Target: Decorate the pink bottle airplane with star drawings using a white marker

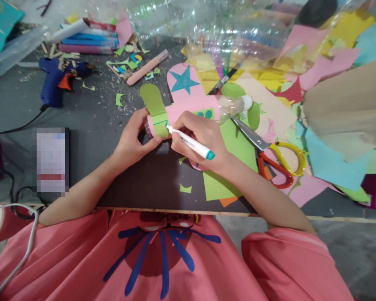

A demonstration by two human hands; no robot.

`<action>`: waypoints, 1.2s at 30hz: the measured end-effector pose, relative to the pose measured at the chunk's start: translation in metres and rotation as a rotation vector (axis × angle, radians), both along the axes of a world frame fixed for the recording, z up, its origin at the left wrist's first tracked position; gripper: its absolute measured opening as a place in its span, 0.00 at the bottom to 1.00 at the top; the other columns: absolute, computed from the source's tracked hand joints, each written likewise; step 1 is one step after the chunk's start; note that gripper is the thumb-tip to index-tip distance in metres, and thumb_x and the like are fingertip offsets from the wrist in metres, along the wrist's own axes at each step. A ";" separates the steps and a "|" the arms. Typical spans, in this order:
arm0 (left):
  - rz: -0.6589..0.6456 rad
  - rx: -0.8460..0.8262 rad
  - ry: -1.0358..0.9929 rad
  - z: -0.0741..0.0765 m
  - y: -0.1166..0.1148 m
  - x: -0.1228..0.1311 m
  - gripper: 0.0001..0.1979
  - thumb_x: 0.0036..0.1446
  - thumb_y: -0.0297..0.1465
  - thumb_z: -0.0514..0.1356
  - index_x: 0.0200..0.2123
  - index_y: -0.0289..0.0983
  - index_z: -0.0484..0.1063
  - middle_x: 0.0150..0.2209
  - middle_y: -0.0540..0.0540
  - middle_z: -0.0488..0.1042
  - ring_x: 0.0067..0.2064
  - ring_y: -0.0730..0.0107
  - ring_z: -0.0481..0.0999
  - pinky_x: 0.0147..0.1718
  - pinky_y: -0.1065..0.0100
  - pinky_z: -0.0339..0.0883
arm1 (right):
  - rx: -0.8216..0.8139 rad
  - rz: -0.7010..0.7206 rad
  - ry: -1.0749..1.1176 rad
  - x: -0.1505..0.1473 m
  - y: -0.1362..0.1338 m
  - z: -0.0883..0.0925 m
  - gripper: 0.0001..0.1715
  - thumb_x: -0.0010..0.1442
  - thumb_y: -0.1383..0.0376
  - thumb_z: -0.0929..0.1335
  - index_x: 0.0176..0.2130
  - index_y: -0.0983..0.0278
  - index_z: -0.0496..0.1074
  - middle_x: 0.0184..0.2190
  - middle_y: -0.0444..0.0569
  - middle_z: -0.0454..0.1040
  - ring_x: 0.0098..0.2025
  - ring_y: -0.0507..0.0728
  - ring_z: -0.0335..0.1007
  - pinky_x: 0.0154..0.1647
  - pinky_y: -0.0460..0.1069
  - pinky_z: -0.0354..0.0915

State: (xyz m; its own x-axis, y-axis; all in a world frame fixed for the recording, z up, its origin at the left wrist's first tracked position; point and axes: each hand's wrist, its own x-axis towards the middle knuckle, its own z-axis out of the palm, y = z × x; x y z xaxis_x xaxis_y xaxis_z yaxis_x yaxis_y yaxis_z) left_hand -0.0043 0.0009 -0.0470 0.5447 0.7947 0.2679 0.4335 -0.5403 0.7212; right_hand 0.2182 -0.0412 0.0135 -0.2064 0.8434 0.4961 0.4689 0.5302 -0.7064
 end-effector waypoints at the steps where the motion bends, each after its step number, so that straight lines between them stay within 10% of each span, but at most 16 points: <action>1: 0.004 0.000 0.008 0.000 0.000 0.000 0.30 0.64 0.42 0.62 0.65 0.41 0.60 0.62 0.39 0.72 0.62 0.53 0.73 0.62 0.55 0.70 | 0.018 0.002 -0.012 0.000 0.000 -0.001 0.11 0.68 0.60 0.66 0.33 0.58 0.69 0.20 0.40 0.70 0.19 0.50 0.62 0.21 0.48 0.60; 36: 0.003 0.003 0.020 0.002 -0.001 0.000 0.31 0.62 0.41 0.63 0.65 0.43 0.59 0.60 0.40 0.73 0.60 0.53 0.75 0.61 0.55 0.71 | 0.029 0.093 -0.168 -0.005 -0.003 -0.006 0.07 0.63 0.66 0.66 0.31 0.58 0.68 0.22 0.42 0.74 0.22 0.52 0.66 0.25 0.49 0.62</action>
State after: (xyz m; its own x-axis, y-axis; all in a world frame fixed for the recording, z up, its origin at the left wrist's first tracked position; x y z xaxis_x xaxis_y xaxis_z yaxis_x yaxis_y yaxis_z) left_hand -0.0044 0.0003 -0.0451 0.5476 0.7955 0.2596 0.4491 -0.5412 0.7109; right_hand 0.2128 -0.0438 0.0078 -0.3645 0.8026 0.4721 0.5274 0.5958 -0.6057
